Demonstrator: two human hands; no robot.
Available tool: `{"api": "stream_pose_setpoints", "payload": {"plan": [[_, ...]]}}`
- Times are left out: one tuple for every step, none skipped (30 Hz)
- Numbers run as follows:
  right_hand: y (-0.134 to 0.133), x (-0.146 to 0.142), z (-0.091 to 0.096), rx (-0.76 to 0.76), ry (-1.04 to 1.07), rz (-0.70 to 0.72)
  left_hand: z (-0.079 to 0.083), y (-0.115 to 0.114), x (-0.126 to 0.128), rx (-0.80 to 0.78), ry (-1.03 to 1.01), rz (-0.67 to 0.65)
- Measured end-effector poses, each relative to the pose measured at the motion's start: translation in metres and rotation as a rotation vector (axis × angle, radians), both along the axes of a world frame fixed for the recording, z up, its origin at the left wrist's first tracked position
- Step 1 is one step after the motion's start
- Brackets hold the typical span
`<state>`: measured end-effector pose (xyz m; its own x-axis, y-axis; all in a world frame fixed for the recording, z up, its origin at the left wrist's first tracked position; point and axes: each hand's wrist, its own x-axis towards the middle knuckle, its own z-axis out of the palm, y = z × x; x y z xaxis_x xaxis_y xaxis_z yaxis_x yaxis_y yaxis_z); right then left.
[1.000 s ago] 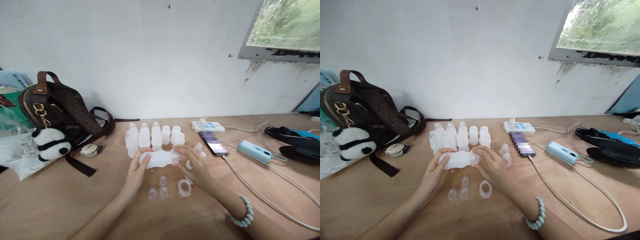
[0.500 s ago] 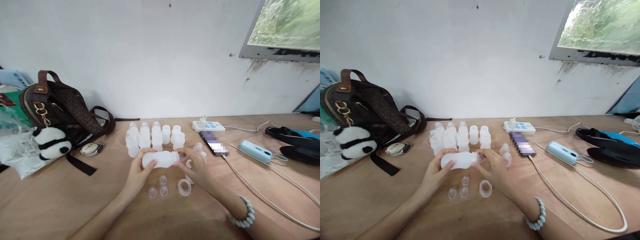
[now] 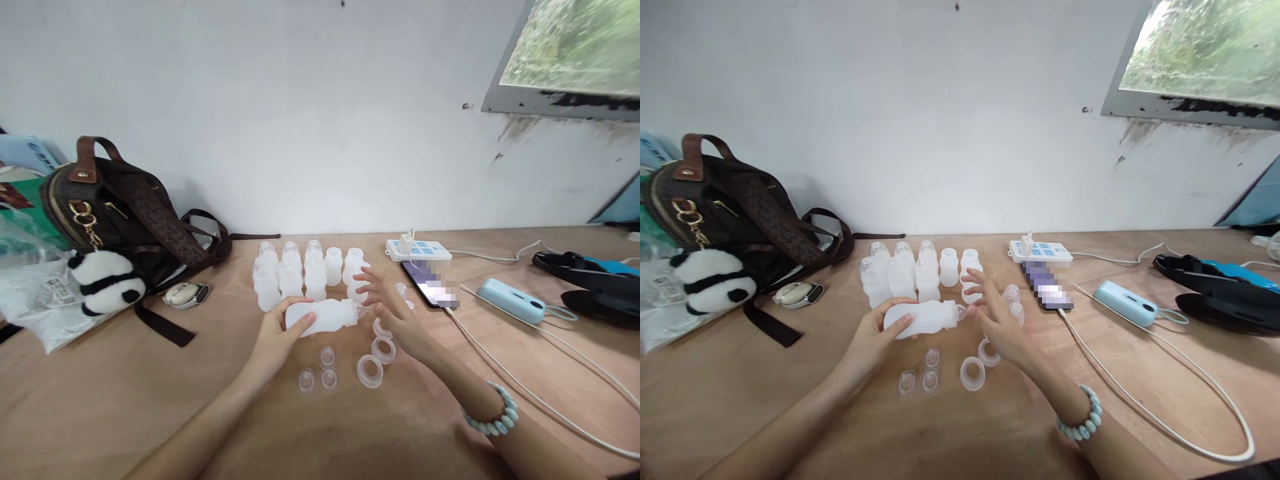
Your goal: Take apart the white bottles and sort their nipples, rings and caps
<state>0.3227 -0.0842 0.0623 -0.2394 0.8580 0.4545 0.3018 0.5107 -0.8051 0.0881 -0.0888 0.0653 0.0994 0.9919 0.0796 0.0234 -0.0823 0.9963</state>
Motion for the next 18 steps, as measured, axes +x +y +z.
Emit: {"api": "stream_pose_setpoints", "payload": {"plan": [[-0.0004,0.0005,0.0018,0.054,-0.048,0.024,-0.0004,0.0009,-0.0002,-0.050,-0.037,-0.010],[-0.0011,0.0004,0.0034,0.117,-0.106,0.045,-0.0007,0.0012,-0.0004,-0.091,-0.069,-0.030],[-0.0020,-0.0002,0.0048,0.183,-0.164,0.060,-0.0007,0.0011,-0.0005,-0.123,-0.097,-0.056],[-0.0028,-0.0012,0.0055,0.244,-0.214,0.068,-0.0004,0.0005,-0.0005,-0.146,-0.117,-0.086],[-0.0036,-0.0025,0.0056,0.291,-0.247,0.070,0.0002,-0.0002,-0.0003,-0.162,-0.129,-0.111],[-0.0042,-0.0038,0.0050,0.312,-0.265,0.068,0.0011,-0.0011,0.0000,-0.168,-0.136,-0.126],[-0.0044,-0.0050,0.0039,0.302,-0.275,0.060,0.0022,-0.0019,0.0004,-0.161,-0.138,-0.124],[-0.0043,-0.0058,0.0024,0.263,-0.284,0.047,0.0032,-0.0027,0.0009,-0.144,-0.133,-0.110],[-0.0039,-0.0062,0.0010,0.212,-0.293,0.034,0.0041,-0.0033,0.0015,-0.124,-0.122,-0.090],[-0.0033,-0.0061,-0.0002,0.161,-0.304,0.025,0.0047,-0.0037,0.0020,-0.106,-0.108,-0.072],[-0.0027,-0.0055,-0.0008,0.119,-0.319,0.023,0.0049,-0.0039,0.0025,-0.094,-0.093,-0.060],[-0.0022,-0.0046,-0.0007,0.092,-0.322,0.028,0.0046,-0.0039,0.0028,-0.091,-0.082,-0.055],[-0.0018,-0.0034,0.0003,0.075,-0.306,0.042,0.0040,-0.0039,0.0031,-0.095,-0.076,-0.053],[-0.0018,-0.0021,0.0018,0.063,-0.275,0.062,0.0031,-0.0036,0.0032,-0.103,-0.077,-0.049],[-0.0020,-0.0009,0.0038,0.052,-0.235,0.084,0.0020,-0.0033,0.0031,-0.111,-0.081,-0.043],[-0.0025,0.0000,0.0057,0.038,-0.196,0.105,0.0010,-0.0030,0.0030,-0.119,-0.088,-0.036],[-0.0031,0.0004,0.0073,0.026,-0.164,0.124,0.0001,-0.0027,0.0028,-0.124,-0.095,-0.034],[-0.0036,0.0003,0.0081,0.018,-0.141,0.139,-0.0006,-0.0024,0.0026,-0.126,-0.102,-0.034]]}}
